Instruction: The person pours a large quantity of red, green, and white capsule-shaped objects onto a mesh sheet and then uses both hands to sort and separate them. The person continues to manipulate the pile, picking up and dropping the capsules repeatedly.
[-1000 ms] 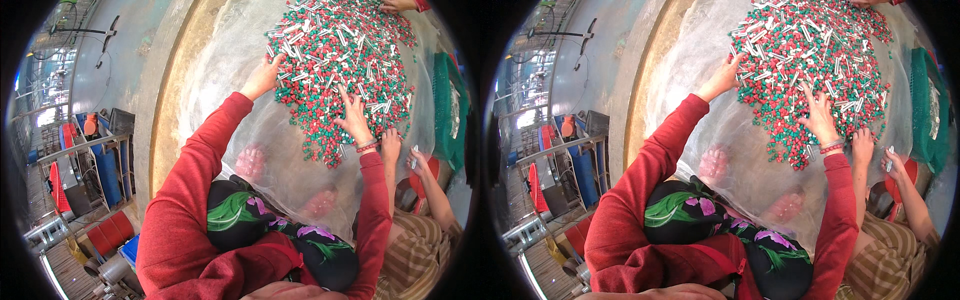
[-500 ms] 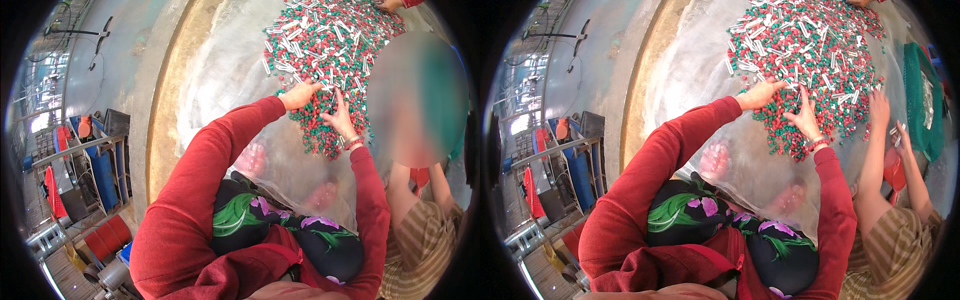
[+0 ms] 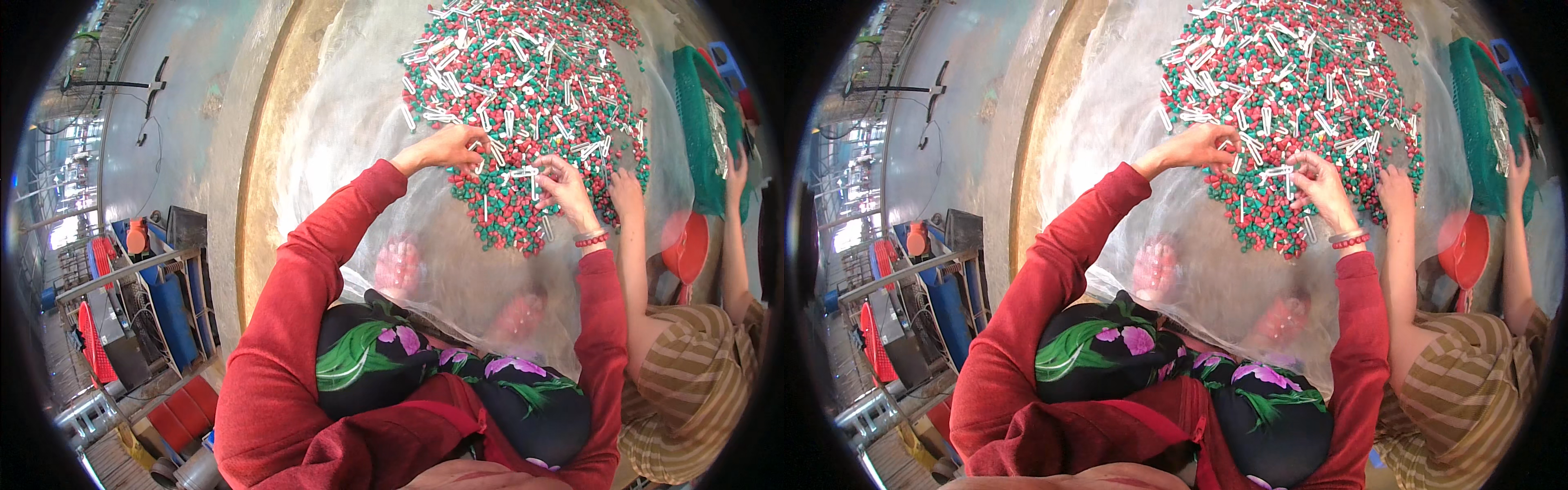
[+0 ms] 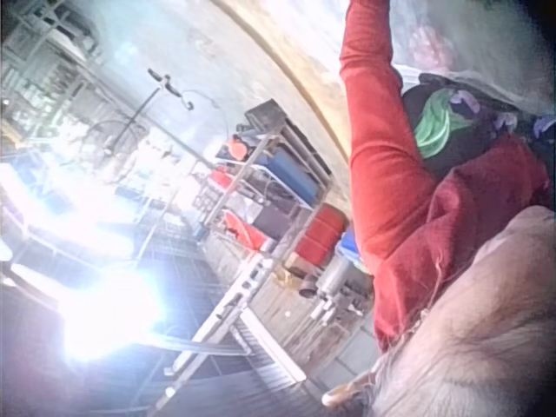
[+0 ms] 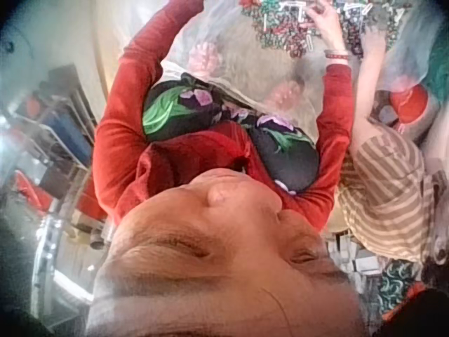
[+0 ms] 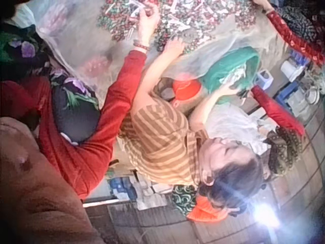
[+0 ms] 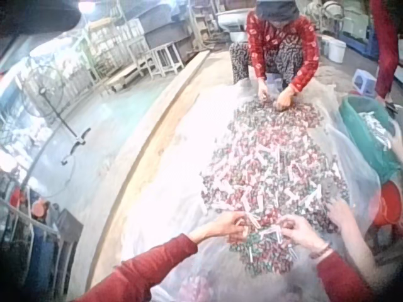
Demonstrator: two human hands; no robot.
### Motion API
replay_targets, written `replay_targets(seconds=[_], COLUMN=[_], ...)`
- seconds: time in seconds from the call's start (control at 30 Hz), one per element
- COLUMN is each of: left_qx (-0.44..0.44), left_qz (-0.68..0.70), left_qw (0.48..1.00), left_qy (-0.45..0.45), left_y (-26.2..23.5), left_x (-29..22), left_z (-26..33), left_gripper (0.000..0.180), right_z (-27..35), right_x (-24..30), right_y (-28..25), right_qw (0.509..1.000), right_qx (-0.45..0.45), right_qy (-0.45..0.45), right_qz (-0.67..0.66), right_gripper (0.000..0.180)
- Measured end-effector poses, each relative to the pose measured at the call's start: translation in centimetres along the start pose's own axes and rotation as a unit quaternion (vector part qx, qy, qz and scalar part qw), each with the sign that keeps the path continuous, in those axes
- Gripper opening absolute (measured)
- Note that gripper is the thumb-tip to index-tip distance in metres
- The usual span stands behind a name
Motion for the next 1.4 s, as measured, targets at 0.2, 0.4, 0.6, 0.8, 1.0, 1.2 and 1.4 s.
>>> replay_targets(seconds=[0.2, 0.4, 0.6, 0.8, 1.0, 1.2, 1.4], left_qx=[0.036, -0.091, -0.129, -0.064, -0.107, 0.038, 0.153], left_qz=[0.097, -0.336, -0.462, -0.469, -0.288, 0.286, 0.543], left_qw=[0.994, 0.936, 0.854, 0.861, 0.949, 0.957, 0.826], left_qy=[-0.026, 0.059, 0.203, 0.184, 0.073, -0.021, 0.019], left_y=[0.0, -0.6, 1.4, 4.6, 1.8, -0.7, 1.6], left_x=[0.8, 1.4, 0.6, 1.8, 3.5, 1.0, -1.9], left_z=[0.1, -1.3, -3.4, -3.1, -2.6, 1.5, 3.0], left_gripper=[0.019, 0.028, 0.031, 0.024, 0.021, 0.019, 0.03], right_z=[0.3, -0.5, -2.2, -1.5, -1.7, -2.0, -1.6], right_x=[-0.1, 0.7, 1.7, -1.7, -4.3, -3.3, -2.3], right_y=[0.9, 0.4, 5.8, 6.3, -0.2, -2.7, -3.2], right_qw=[0.992, 0.962, 0.81, 0.774, 0.946, 0.997, 0.997], right_qx=[0.008, -0.055, -0.079, -0.052, -0.1, -0.066, -0.049], right_qy=[-0.06, -0.056, -0.279, -0.211, -0.059, 0.021, 0.025], right_qz=[0.11, 0.262, 0.51, 0.595, 0.301, 0.03, -0.047], right_gripper=[0.061, 0.025, 0.027, 0.011, 0.023, 0.014, 0.01])
Point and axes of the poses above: each hand's wrist, its own z-axis away from the middle knuckle, its own y-axis out of the palm, x = y × z, the point moved 7 cm from there along -z, towards the middle knuckle, and after that the axes turned 1 degree about z, right-handed, at the moved point
